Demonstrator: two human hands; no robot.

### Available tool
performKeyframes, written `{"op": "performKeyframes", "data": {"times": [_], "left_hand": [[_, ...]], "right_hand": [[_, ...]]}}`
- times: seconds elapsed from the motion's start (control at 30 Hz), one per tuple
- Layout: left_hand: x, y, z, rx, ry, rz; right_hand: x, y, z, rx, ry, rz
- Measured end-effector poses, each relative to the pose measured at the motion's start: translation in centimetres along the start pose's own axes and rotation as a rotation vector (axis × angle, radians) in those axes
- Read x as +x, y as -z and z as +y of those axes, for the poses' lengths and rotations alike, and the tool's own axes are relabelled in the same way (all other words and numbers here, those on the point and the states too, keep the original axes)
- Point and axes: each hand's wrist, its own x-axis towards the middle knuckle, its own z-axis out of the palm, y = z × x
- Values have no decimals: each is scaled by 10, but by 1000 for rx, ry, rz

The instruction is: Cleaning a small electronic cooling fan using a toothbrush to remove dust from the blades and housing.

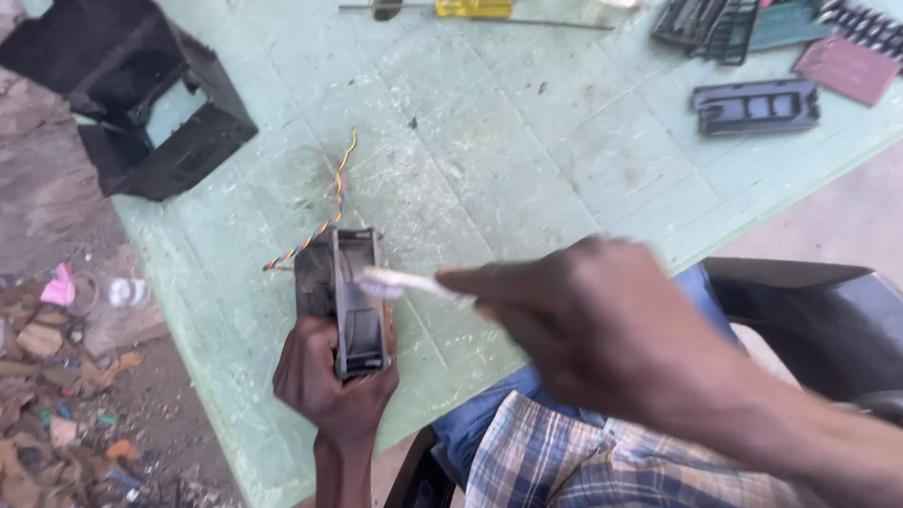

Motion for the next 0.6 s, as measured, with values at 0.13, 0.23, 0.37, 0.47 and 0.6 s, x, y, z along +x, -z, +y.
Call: {"op": "performKeyframes", "data": {"times": [0.13, 0.23, 0.37, 0.47, 0.6], "left_hand": [[8, 0, 10, 93, -55, -17], [9, -3, 5, 98, -144, -6], [13, -2, 11, 52, -79, -9], [13, 3, 14, 65, -75, 0], [4, 7, -1, -39, 72, 39]], "right_hand": [[8, -42, 2, -76, -7, 96], [4, -43, -1, -245, 145, 82], [10, -38, 0, -181, 77, 68], [-1, -40, -3, -111, 123, 69], [-6, 5, -5, 73, 200, -31]]}}
